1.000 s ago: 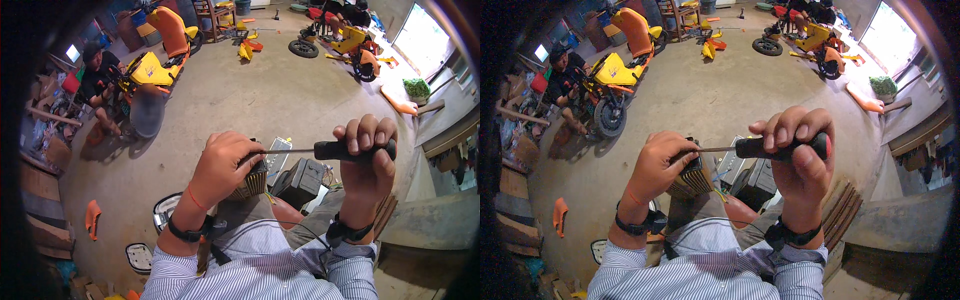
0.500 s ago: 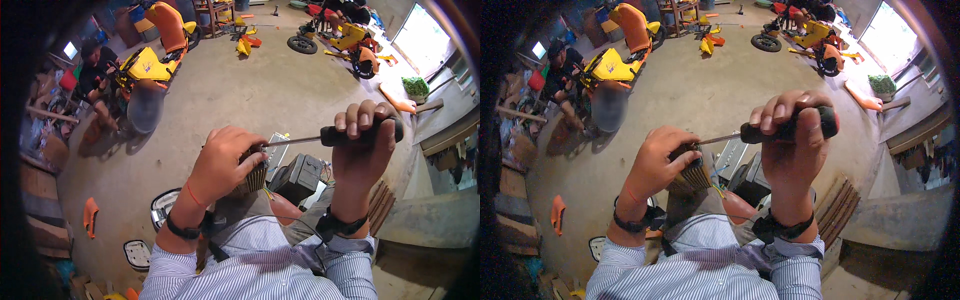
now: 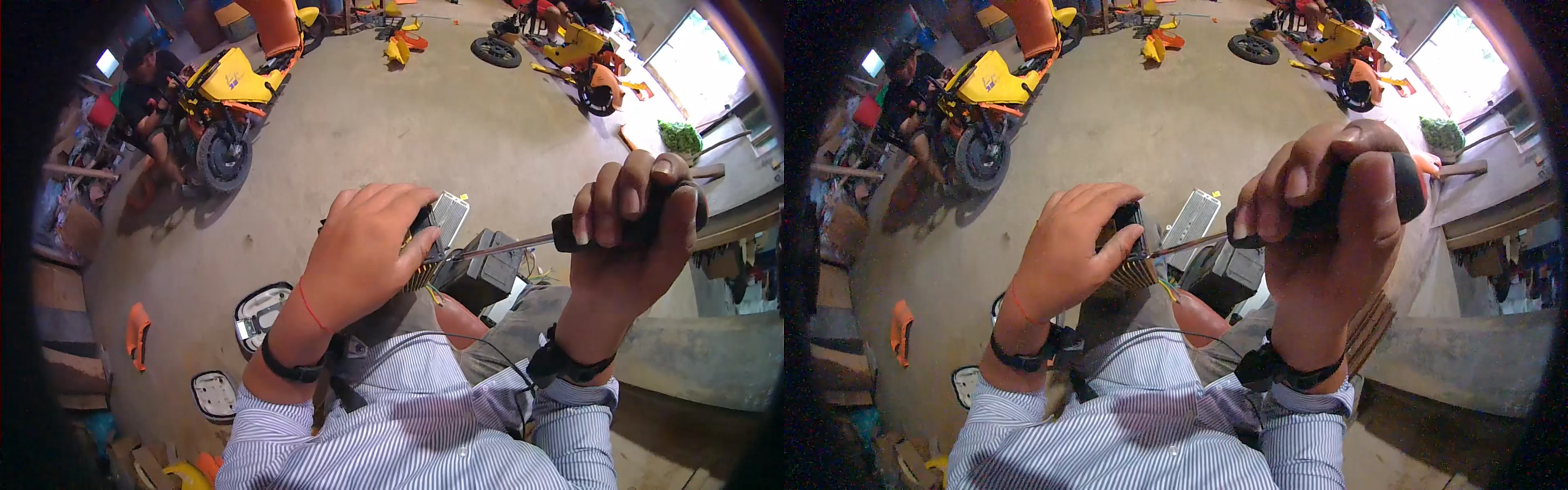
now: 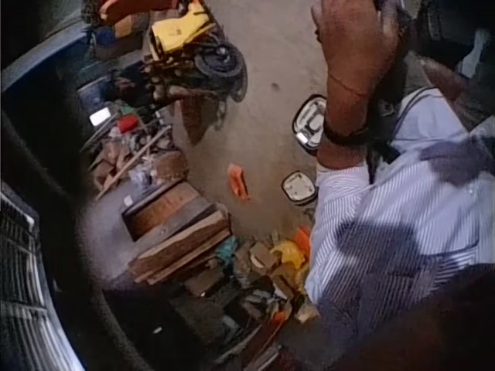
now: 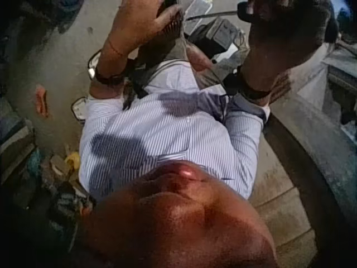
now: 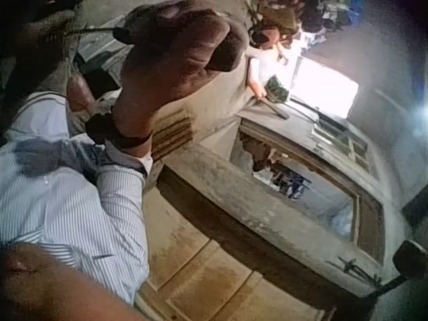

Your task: The recorder uses a screwdriver to disassemble or adjust an electronic controller box from a motorcycle.

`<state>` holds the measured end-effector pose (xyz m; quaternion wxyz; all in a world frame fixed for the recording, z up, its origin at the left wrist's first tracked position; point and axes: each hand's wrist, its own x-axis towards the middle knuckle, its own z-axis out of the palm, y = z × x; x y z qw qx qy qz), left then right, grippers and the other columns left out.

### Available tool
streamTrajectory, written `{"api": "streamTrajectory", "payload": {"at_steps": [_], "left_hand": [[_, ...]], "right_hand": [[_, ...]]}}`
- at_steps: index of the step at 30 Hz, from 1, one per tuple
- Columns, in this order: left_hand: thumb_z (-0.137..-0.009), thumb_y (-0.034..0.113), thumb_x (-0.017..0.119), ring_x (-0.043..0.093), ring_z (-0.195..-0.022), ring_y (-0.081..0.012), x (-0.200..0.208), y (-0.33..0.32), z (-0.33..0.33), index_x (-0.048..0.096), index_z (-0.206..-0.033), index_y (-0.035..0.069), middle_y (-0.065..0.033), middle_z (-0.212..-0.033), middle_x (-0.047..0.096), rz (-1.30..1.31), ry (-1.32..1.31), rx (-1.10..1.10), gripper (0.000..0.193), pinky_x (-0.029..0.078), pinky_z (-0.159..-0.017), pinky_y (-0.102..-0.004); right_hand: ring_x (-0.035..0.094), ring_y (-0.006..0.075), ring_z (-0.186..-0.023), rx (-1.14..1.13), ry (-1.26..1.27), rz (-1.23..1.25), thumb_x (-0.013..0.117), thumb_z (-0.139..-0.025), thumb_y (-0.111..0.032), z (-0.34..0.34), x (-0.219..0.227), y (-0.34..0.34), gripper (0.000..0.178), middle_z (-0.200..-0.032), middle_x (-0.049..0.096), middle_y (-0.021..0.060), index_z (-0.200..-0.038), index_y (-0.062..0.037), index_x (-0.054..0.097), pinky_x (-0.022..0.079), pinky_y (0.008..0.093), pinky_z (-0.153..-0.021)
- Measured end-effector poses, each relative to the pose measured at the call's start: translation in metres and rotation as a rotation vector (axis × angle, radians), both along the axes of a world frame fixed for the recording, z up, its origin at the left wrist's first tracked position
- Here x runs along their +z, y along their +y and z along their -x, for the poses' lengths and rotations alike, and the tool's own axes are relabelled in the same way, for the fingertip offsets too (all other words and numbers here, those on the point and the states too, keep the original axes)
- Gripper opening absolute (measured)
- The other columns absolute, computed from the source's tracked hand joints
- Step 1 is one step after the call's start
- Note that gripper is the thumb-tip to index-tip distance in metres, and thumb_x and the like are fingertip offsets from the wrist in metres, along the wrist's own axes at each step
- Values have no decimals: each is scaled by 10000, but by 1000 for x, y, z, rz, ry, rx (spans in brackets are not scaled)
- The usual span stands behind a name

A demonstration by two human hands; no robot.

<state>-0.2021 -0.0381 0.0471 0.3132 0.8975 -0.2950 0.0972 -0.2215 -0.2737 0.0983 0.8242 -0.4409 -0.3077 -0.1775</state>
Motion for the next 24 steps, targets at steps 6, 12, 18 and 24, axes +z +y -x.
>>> {"api": "streamTrajectory", "payload": {"at_steps": [6, 12, 18, 24], "left_hand": [[-913, 120, 634, 629, -1079, -314, -2, -4, 9, 671, -1144, 56, -111, -1122, 691, -41, -55, -12, 242, 445, -932, -420], [-889, 76, 636, 635, -1044, -301, -3, -10, 15, 677, -1132, 61, -100, -1110, 695, -30, -88, -14, 246, 452, -894, -413], [-875, 72, 648, 634, -1046, -290, -4, -13, 17, 684, -1121, 59, -90, -1115, 695, -24, -111, -13, 249, 454, -890, -405], [-861, 70, 658, 632, -1057, -285, -5, -13, 16, 686, -1122, 60, -85, -1128, 695, -22, -117, -17, 263, 455, -899, -400]], "right_hand": [[481, 123, -616, 21, -34, 82, 461, -1082, -342, 7, 5, 4, 312, -872, 514, 45, -1192, -60, 535, 467, 289, -530], [499, 122, -619, 31, -35, 144, 450, -1083, -357, 10, 7, 6, 334, -879, 517, 46, -1214, -60, 529, 479, 285, -536], [511, 124, -620, 40, -52, 195, 452, -1082, -356, 11, 7, 5, 334, -894, 524, 58, -1223, -62, 521, 498, 297, -537], [518, 129, -614, 33, -64, 197, 469, -1076, -366, 11, 7, 6, 339, -892, 527, 64, -1221, -63, 519, 501, 296, -527]]}}
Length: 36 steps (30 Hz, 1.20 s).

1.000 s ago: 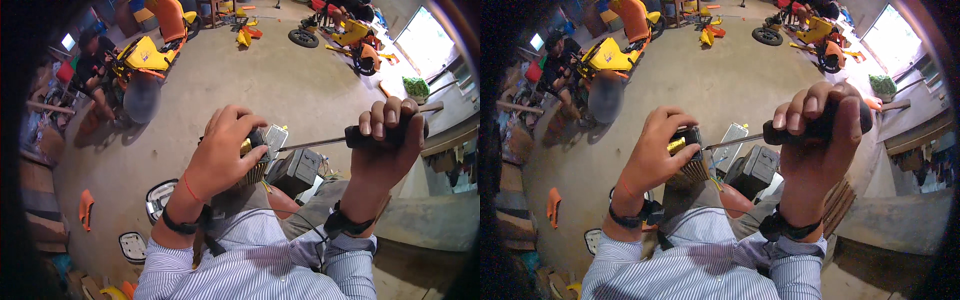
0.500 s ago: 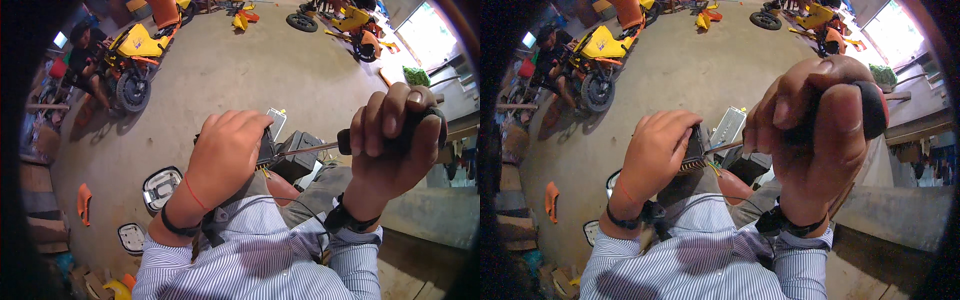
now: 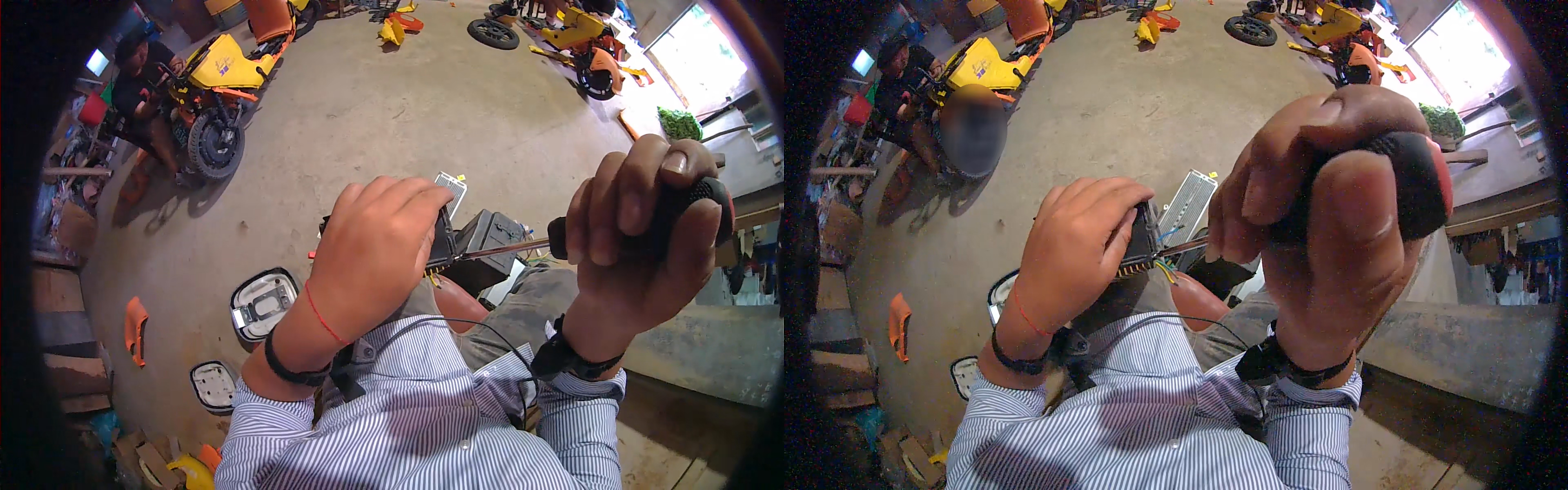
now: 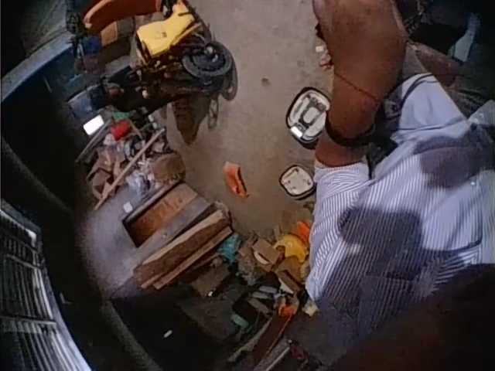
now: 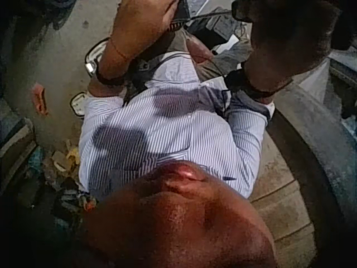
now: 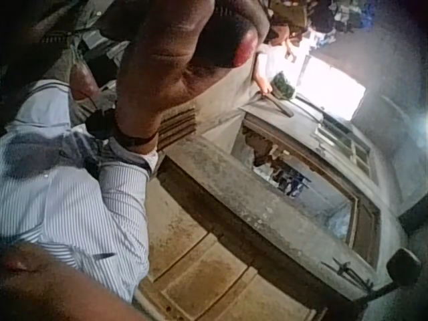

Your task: The recorder uses a screwdriver to disassemble or adjust an electronic controller box from a motorcycle.

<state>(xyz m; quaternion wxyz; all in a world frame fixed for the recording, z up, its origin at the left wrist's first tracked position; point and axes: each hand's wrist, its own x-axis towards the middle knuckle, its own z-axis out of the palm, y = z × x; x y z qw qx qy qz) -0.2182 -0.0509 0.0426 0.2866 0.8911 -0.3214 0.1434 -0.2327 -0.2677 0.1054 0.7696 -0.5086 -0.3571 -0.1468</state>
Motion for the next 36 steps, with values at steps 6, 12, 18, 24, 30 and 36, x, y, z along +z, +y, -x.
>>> {"api": "streamTrajectory", "payload": {"at_steps": [6, 12, 18, 24, 30, 36], "left_hand": [[-858, 70, 660, 633, -1055, -285, -1, 1, 1, 685, -1125, 61, -85, -1128, 695, -2, 2, 4, 268, 455, -899, -402], [-857, 86, 662, 629, -1040, -303, -1, -1, -2, 682, -1093, 59, -101, -1110, 691, 12, -10, 1, 239, 454, -889, -412], [-858, 73, 630, 637, -1044, -261, 0, 2, -5, 690, -1159, 63, -80, -1132, 702, -56, 2, 6, 307, 453, -892, -388], [-862, 99, 627, 644, -1020, -277, -2, 2, -18, 692, -1129, 63, -90, -1100, 704, -11, -22, -1, 277, 461, -890, -403], [-865, 110, 626, 642, -1019, -273, -4, 3, -19, 693, -1125, 63, -84, -1086, 705, -1, -6, -3, 272, 465, -890, -403], [-874, 115, 623, 643, -1021, -271, -9, 4, -18, 696, -1123, 75, -77, -1081, 706, -21, -22, 23, 262, 462, -890, -408]], "right_hand": [[519, 136, -611, -8, 5, 33, 483, -1069, -376, -2, 2, 5, 355, -883, 531, 68, -1230, -61, 514, 503, 296, -503], [531, 142, -603, 59, 5, 101, 553, -1035, -404, -11, 5, 6, 465, -885, 546, 83, -1311, -42, 461, 521, 312, -479], [585, 193, -657, -28, 36, 47, 588, -999, -472, -13, 7, 31, 757, -940, 561, 134, -1538, -62, 250, 535, 344, -538], [656, 286, -865, -134, -93, 25, 511, -1036, -326, -13, 27, 40, 585, -1176, 579, 258, -1512, -47, 316, 568, 419, -756], [681, 260, -849, -346, -343, 274, 624, -968, -71, -36, 20, 16, 473, -1131, 634, 233, -1394, 24, 442, 581, 353, -756], [676, 207, -812, -386, -171, 385, 664, -932, -23, -29, 29, 35, 465, -1068, 654, 179, -1360, 24, 487, 567, 306, -729]]}}
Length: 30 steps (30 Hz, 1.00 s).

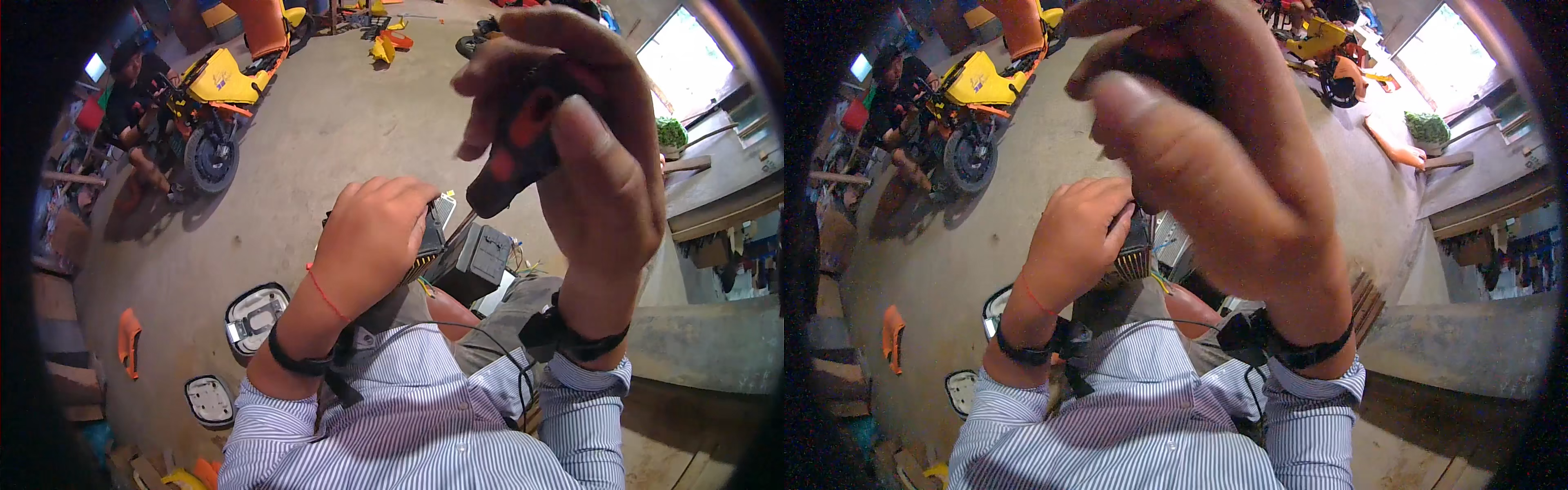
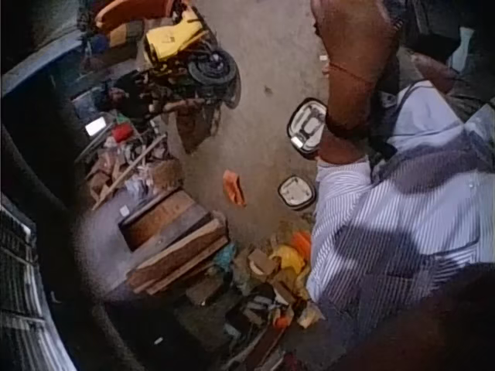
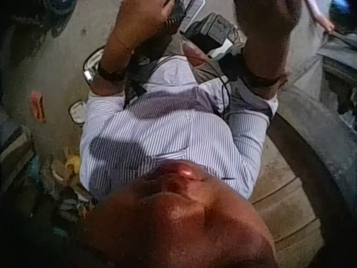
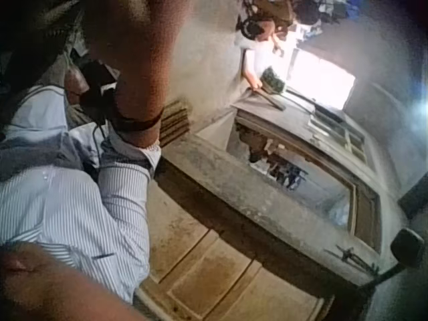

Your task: The recorder uses a screwdriver to disassemble or adjust an electronic controller box from a motorcycle.

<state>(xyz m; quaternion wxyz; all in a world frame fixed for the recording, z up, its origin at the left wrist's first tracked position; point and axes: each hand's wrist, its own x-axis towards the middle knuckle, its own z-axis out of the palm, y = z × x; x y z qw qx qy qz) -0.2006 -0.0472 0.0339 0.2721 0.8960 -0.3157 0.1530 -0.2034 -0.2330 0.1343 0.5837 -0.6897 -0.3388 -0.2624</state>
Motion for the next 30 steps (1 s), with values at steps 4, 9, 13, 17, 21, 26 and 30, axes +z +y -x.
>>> {"api": "streamTrajectory", "payload": {"at_steps": [4, 9, 13, 17, 21, 26, 30], "left_hand": [[-884, 128, 626, 636, -1014, -339, 3, -3, -1, 673, -1083, 41, -127, -1072, 696, 26, 31, -30, 221, 470, -893, -445], [-875, 125, 621, 633, -989, -339, -3, -9, 3, 677, -1054, 42, -128, -1054, 692, 41, -11, -53, 205, 469, -873, -454], [-884, 157, 621, 628, -1003, -347, 0, -9, 3, 671, -1059, 31, -143, -1052, 687, -13, 25, -52, 221, 462, -888, -454], [-868, 251, 670, 593, -1088, -369, 5, -1, -3, 645, -1103, 17, -168, -1124, 656, 2, 31, -93, 332, 433, -967, -458], [-787, 374, 765, 528, -1211, -374, 14, 10, -8, 620, -1152, 6, -175, -1253, 598, -34, 130, -229, 538, 386, -1040, -468], [-703, 375, 838, 514, -1222, -359, 8, 11, -2, 620, -1188, 26, -147, -1280, 577, -52, 20, -188, 636, 380, -1042, -468], [-699, 337, 851, 531, -1184, -345, 16, 10, 2, 642, -1202, 69, -131, -1216, 586, -161, 113, -145, 607, 390, -1028, -459]], "right_hand": [[671, 177, -798, -93, 42, 57, 683, -914, -6, 2, 3, 0, 461, -1038, 661, 148, -1342, 21, 514, 557, 284, -715], [675, 173, -832, -236, -60, 196, 674, -917, -16, 1, -8, -3, 437, -1035, 665, 131, -1328, 29, 533, 555, 291, -739], [696, 262, -978, -33, 233, -86, 591, -976, -136, 12, 18, 19, 430, -1160, 655, 210, -1350, 54, 499, 571, 371, -842], [692, 318, -1063, 254, 55, -204, 555, -979, -192, 1, -5, 7, 494, -1251, 626, 269, -1387, 73, 466, 572, 414, -894], [702, 253, -981, 87, 64, 12, 650, -949, -175, 14, 11, 1, 495, -1150, 670, 215, -1360, 63, 511, 575, 360, -858], [697, 207, -903, -58, 30, -36, 708, -895, -34, 15, 11, 8, 477, -1073, 679, 170, -1333, 43, 536, 573, 323, -822], [681, 183, -884, -302, -23, 123, 713, -903, -33, 4, -10, -1, 464, -1058, 675, 152, -1328, 34, 540, 561, 302, -800]]}}
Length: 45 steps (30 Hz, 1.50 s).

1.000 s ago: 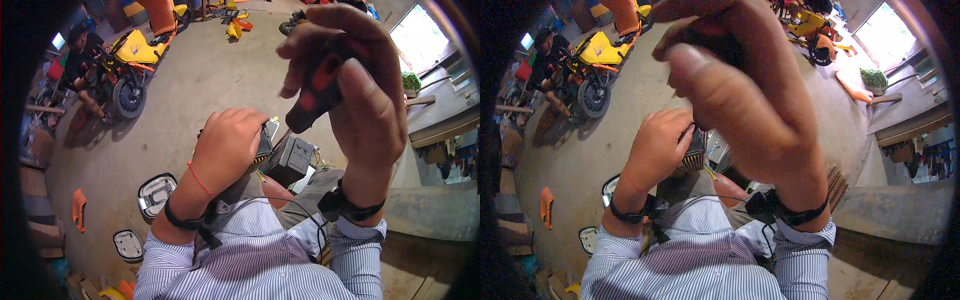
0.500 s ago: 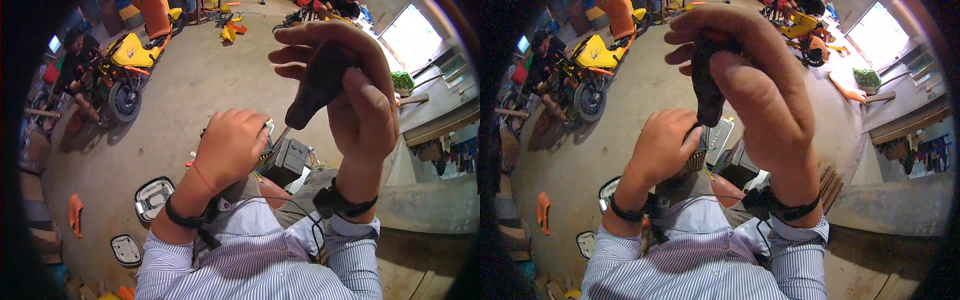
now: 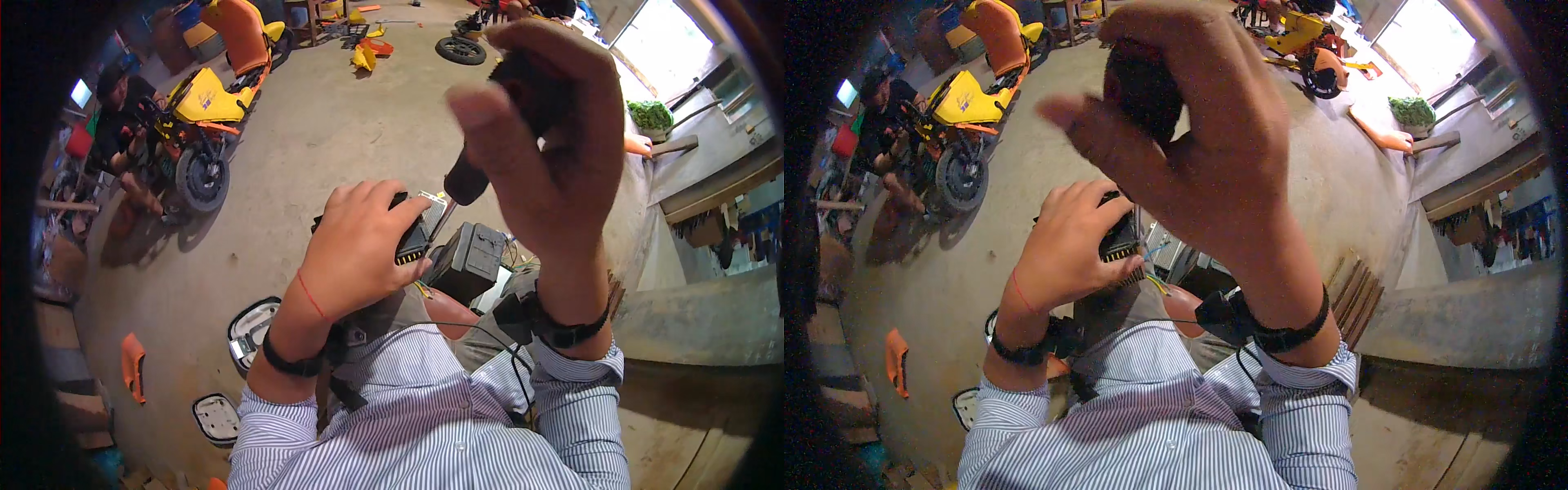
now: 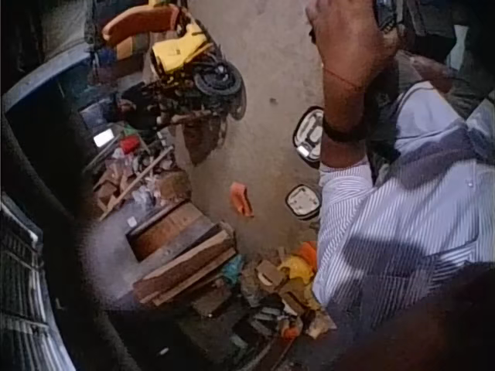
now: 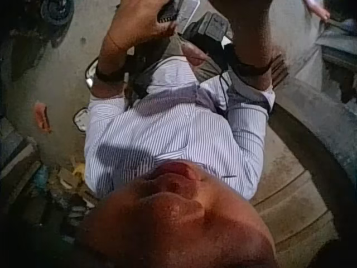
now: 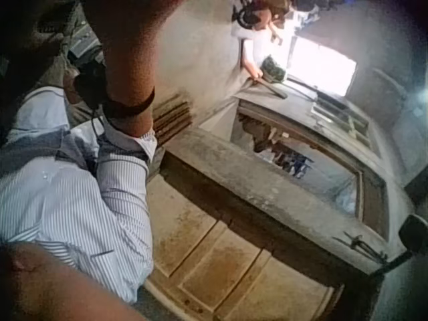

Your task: The recorder uses a screwdriver to disassemble or adjust an electronic controller box from a motorcycle.

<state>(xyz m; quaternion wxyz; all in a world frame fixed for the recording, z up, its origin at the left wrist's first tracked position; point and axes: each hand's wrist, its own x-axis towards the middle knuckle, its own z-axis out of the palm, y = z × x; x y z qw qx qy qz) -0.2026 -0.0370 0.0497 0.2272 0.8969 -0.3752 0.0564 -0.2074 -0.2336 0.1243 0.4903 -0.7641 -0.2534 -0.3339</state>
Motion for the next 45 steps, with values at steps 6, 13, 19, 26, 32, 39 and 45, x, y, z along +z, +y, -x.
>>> {"api": "streamTrajectory", "payload": {"at_steps": [6, 13, 19, 26, 32, 39, 45], "left_hand": [[-728, 332, 829, 554, -1139, -341, -5, 4, -4, 700, -1122, 104, -125, -1172, 593, 38, -33, 18, 473, 410, -990, -450], [-736, 332, 821, 559, -1116, -335, -4, -2, 1, 705, -1116, 130, -116, -1158, 604, -31, -36, 36, 445, 416, -956, -443], [-737, 323, 817, 558, -1128, -321, -3, -11, 0, 692, -1123, 114, -106, -1158, 606, 2, -23, 28, 456, 410, -957, -438], [-728, 321, 822, 561, -1132, -315, -4, -11, 3, 689, -1139, 121, -105, -1156, 605, -30, -14, 43, 476, 411, -956, -434], [-717, 306, 827, 569, -1126, -314, -6, -10, 1, 691, -1145, 122, -103, -1154, 611, 24, -34, 49, 485, 415, -951, -430], [-714, 305, 827, 582, -1096, -311, -5, -8, 1, 702, -1167, 141, -106, -1145, 619, 13, -3, 48, 498, 420, -944, -427], [-721, 321, 827, 582, -1087, -321, -14, -4, -4, 707, -1171, 147, -114, -1137, 620, 28, -45, 74, 497, 428, -956, -432]], "right_hand": [[658, 154, -847, 114, 35, -138, 700, -923, -60, 6, 2, 8, 442, -1042, 668, 134, -1327, 24, 542, 541, 277, -766], [632, 120, -803, 181, 73, -179, 685, -946, -91, 6, 9, 14, 418, -1024, 659, 114, -1326, 12, 544, 518, 249, -726], [610, 91, -765, 222, 121, -246, 673, -966, -118, 13, 19, 12, 399, -1008, 652, 97, -1325, 1, 546, 499, 224, -692], [630, 119, -848, 315, 36, -146, 610, -1002, -154, -2, 9, 9, 397, -1139, 657, 156, -1361, -5, 526, 514, 259, -765], [666, 195, -963, 351, 86, -195, 575, -993, -125, 11, 16, 10, 442, -1259, 644, 218, -1401, 25, 498, 529, 323, -863], [673, 218, -969, 333, 119, 49, 619, -963, -113, 10, 22, -18, 501, -1244, 642, 236, -1415, 46, 474, 538, 338, -874], [667, 215, -998, 349, 108, -68, 598, -966, -100, 2, 16, -4, 540, -1273, 626, 233, -1465, 11, 424, 535, 340, -894]]}}
